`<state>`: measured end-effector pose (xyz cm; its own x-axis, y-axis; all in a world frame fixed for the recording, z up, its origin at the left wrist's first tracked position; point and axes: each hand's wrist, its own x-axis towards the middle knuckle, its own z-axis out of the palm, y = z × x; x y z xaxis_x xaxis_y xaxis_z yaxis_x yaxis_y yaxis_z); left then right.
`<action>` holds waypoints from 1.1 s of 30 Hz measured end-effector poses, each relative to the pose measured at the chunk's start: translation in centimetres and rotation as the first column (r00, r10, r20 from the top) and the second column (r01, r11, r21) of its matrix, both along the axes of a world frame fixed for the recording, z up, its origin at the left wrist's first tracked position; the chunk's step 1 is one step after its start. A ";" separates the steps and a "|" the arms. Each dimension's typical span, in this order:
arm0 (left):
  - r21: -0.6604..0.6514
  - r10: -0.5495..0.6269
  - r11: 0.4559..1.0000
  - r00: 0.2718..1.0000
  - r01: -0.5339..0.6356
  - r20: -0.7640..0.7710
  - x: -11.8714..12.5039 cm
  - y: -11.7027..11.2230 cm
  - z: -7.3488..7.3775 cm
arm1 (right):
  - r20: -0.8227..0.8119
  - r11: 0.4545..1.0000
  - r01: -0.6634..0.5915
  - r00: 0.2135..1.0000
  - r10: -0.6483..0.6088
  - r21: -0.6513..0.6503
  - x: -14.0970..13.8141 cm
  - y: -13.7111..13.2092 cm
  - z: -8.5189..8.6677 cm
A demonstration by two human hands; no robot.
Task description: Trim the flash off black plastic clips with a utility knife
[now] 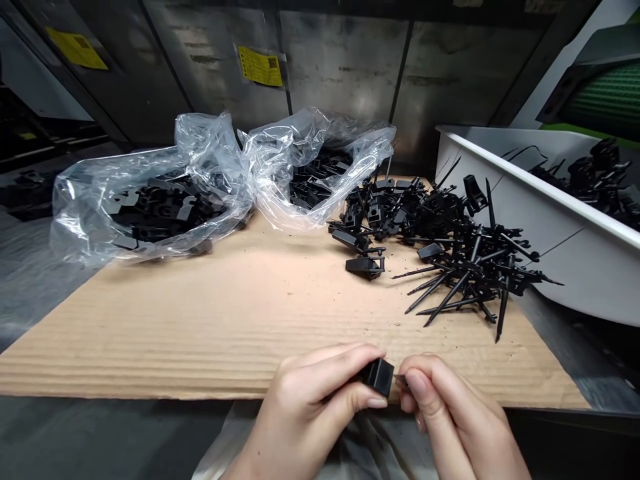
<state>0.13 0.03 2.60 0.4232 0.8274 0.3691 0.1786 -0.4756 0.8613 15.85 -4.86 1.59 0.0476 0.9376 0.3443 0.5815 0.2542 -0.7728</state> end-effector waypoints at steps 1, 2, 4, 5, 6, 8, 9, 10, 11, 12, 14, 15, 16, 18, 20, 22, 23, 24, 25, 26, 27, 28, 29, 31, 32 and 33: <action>0.011 0.001 1.000 1.000 -0.001 -0.003 0.0 0.0 0.0 | 0.018 1.000 -0.009 1.000 0.009 0.013 -0.1 0.1 -0.1; 0.018 0.006 1.000 1.000 -0.006 -0.006 0.0 -0.1 0.0 | 0.042 0.999 -0.024 0.999 0.022 0.033 -0.2 0.2 -0.2; 0.027 0.019 0.999 1.000 -0.018 -0.018 0.1 -0.2 -0.1 | 0.092 0.996 -0.049 0.995 0.042 0.077 -0.1 0.4 -0.3; 0.031 0.024 0.999 0.999 -0.023 -0.024 0.1 -0.2 0.0 | 0.115 0.994 -0.058 0.992 0.047 0.094 0.0 0.5 -0.4; 0.035 0.025 0.999 0.999 -0.024 -0.030 0.1 -0.2 0.0 | 0.130 0.992 -0.063 0.990 0.049 0.105 0.0 0.5 -0.4; 0.038 0.027 0.999 0.999 -0.026 -0.035 0.2 -0.2 0.0 | 0.143 0.992 -0.065 0.988 0.049 0.107 0.2 0.6 -0.5; 0.039 0.029 0.999 0.999 -0.027 -0.035 0.3 -0.2 0.1 | 0.142 0.993 -0.071 0.988 0.056 0.099 0.3 0.6 -0.5; 0.043 0.033 0.999 0.999 -0.031 -0.033 0.3 -0.2 0.1 | 0.139 0.993 -0.083 0.988 0.070 0.088 0.3 0.6 -0.5; 0.050 0.040 0.998 0.999 -0.039 -0.033 0.4 -0.2 0.1 | 0.129 0.993 -0.090 0.988 0.079 0.075 0.3 0.6 -0.5; 0.061 0.047 0.997 0.998 -0.045 -0.034 0.4 -0.2 0.1 | 0.114 0.994 -0.088 0.990 0.081 0.058 0.3 0.7 -0.5; 0.087 0.054 0.995 0.998 -0.050 -0.044 0.5 -0.3 0.1 | 0.077 0.997 -0.067 0.995 0.064 0.027 0.2 0.6 -0.5; 0.099 0.057 0.994 0.997 -0.052 -0.051 0.5 -0.3 0.0 | 0.056 0.999 -0.051 0.997 0.050 0.010 0.1 0.6 -0.5; 0.110 0.064 0.992 0.996 -0.057 -0.057 0.6 -0.3 0.0 | 0.035 0.999 -0.037 0.999 0.037 -0.003 0.0 0.6 -0.5; 0.134 0.084 0.988 0.994 -0.075 -0.064 0.7 -0.4 -0.1 | 0.001 0.999 -0.031 1.000 0.031 -0.025 -0.1 0.6 -0.5; 0.154 0.101 0.984 0.993 -0.091 -0.063 0.8 -0.4 -0.1 | -0.017 0.999 -0.036 0.999 0.036 -0.039 -0.2 0.6 -0.5; 0.164 0.118 0.981 0.991 -0.108 -0.057 0.9 -0.4 -0.1 | -0.022 0.998 -0.046 0.999 0.044 -0.050 -0.2 0.6 -0.4; 0.163 0.137 0.979 0.989 -0.127 -0.056 1.0 -0.3 -0.1 | -0.025 0.997 -0.052 0.998 0.051 -0.056 -0.2 0.6 -0.3; 0.159 0.160 0.976 0.985 -0.149 -0.059 1.0 -0.3 -0.1 | -0.028 0.996 -0.060 0.998 0.059 -0.063 -0.1 0.6 -0.3; 0.152 0.183 0.973 0.981 -0.171 -0.064 1.0 -0.3 -0.1 | -0.032 0.995 -0.068 0.997 0.066 -0.070 0.0 0.5 -0.2; 0.141 0.202 0.972 0.976 -0.191 -0.075 1.0 -0.2 -0.1 | -0.035 0.994 -0.074 0.997 0.072 -0.075 0.1 0.4 -0.2; 0.128 0.213 0.971 0.973 -0.201 -0.086 0.9 -0.2 0.0 | -0.042 0.993 -0.077 0.996 0.074 -0.087 0.3 0.4 -0.1; 0.110 0.212 0.973 0.972 -0.201 -0.096 0.9 -0.2 0.0 | -0.063 0.991 -0.077 0.996 0.070 -0.110 0.4 0.4 0.0; 0.089 0.209 0.976 0.972 -0.201 -0.103 0.8 -0.2 0.0 | -0.098 0.987 -0.071 0.994 0.057 -0.146 0.6 0.3 0.1; 0.050 0.202 0.979 0.974 -0.198 -0.106 0.7 -0.2 0.0 | -0.196 0.970 -0.043 0.981 -0.004 -0.238 0.7 0.3 0.2; 0.032 0.196 0.981 0.975 -0.193 -0.105 0.7 -0.1 0.0 | -0.246 0.962 -0.025 0.968 -0.044 -0.270 0.6 0.4 0.2; 0.015 0.187 0.982 0.977 -0.187 -0.103 0.7 -0.1 0.0 | -0.292 0.959 -0.008 0.953 -0.078 -0.282 0.5 0.4 0.3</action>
